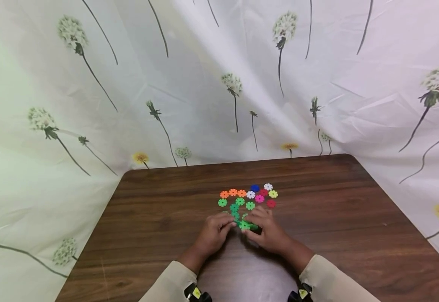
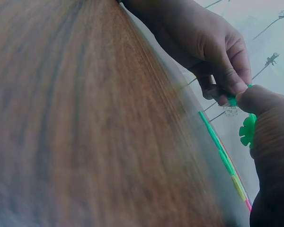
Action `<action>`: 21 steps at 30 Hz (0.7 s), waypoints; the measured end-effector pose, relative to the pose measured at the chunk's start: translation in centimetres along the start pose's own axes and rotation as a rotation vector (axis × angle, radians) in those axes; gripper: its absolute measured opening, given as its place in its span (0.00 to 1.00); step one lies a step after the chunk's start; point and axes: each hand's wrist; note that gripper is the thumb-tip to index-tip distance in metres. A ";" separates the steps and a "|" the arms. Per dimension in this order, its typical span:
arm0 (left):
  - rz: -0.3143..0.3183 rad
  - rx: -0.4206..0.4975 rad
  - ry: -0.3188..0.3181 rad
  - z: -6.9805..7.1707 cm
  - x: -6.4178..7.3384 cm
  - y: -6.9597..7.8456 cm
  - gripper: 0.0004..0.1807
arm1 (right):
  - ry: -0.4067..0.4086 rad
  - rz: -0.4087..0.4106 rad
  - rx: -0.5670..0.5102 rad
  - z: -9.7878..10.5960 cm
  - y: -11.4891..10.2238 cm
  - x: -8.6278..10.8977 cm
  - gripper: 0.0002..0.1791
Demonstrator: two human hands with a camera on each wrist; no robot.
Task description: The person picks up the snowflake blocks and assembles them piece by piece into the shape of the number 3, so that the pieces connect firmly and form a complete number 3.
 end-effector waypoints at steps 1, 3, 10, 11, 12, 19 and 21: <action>0.004 -0.003 0.000 0.0 0.0 0.0 0.08 | -0.005 0.000 -0.001 0.0 0.0 0.0 0.13; 0.013 -0.002 -0.001 0.0 0.1 0.0 0.08 | -0.010 -0.002 0.000 0.0 -0.1 0.0 0.13; 0.005 0.024 0.003 -0.1 0.2 0.0 0.07 | -0.016 -0.019 -0.004 0.0 -0.2 0.1 0.13; -0.001 0.026 0.004 -0.1 0.2 0.1 0.07 | -0.014 -0.018 -0.003 0.0 -0.1 0.1 0.13; -0.002 0.026 0.003 -0.1 0.2 0.1 0.07 | -0.010 -0.013 -0.001 -0.1 -0.1 0.1 0.13; 0.001 0.052 0.037 -0.3 0.0 0.1 0.05 | 0.046 0.005 -0.004 -0.4 0.2 0.0 0.15; 0.015 0.076 0.048 -0.4 0.0 0.0 0.04 | 0.065 0.009 0.004 -0.4 0.2 -0.1 0.17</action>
Point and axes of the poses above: each hand's wrist, its own x-axis away from the middle knuckle, its own z-axis out of the back of the hand, y = z × x, and after that the axes turned 6 degrees about z, right-handed
